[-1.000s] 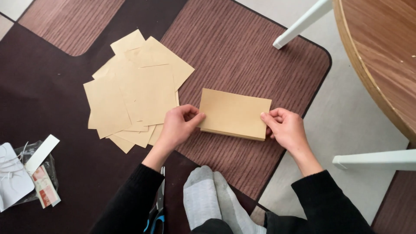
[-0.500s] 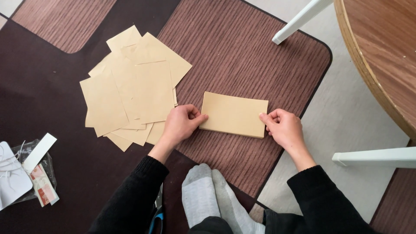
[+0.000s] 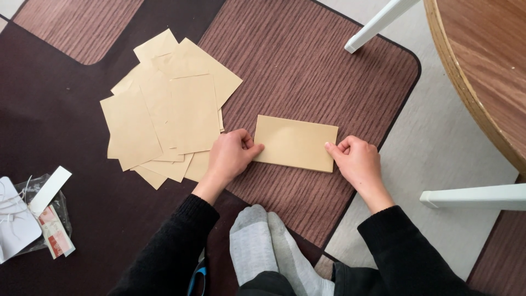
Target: The person folds individual brown paper sheets in half from a stack on the floor.
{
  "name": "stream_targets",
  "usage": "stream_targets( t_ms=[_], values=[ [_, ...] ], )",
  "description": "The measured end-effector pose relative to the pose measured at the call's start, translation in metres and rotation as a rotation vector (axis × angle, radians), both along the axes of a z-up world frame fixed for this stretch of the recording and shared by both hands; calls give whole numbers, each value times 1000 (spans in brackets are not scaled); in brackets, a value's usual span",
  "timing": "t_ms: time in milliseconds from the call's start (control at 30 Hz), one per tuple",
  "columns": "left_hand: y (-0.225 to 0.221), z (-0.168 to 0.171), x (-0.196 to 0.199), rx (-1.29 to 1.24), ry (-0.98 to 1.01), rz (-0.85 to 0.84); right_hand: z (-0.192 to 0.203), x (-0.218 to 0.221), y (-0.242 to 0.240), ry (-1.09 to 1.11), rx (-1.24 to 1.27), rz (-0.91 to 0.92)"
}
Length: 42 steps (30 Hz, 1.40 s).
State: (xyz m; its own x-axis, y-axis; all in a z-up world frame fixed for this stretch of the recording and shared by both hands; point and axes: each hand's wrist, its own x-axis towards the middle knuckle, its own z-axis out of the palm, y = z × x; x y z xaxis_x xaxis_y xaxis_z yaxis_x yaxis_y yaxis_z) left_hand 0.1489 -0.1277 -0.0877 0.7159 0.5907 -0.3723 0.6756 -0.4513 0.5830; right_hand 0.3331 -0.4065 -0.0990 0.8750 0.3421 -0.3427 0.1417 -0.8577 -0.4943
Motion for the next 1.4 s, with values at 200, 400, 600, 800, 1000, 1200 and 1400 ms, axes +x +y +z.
stream_targets(
  t_ms=[200, 400, 600, 800, 1000, 1200, 1400],
  values=[
    [12, -22, -16, -100, -126, 56, -26, 10, -19, -29, 225, -144],
    [44, 14, -70, 106, -222, 77, -13, -10, 2, -287, 487, -88],
    [109, 32, -118, 484, -42, -79, 42, -75, 111, -186, 685, 293],
    [107, 53, -102, 471, -1, -366, 27, -133, 187, -253, 447, 898],
    [105, 37, -94, 542, 134, -469, 21, -138, 202, -129, 589, 580],
    [98, 25, -111, 681, -110, -456, 23, -128, 196, 113, 694, 333],
    [89, 72, -115, 471, -597, -12, 47, -115, 188, 232, 819, 178]
  ],
)
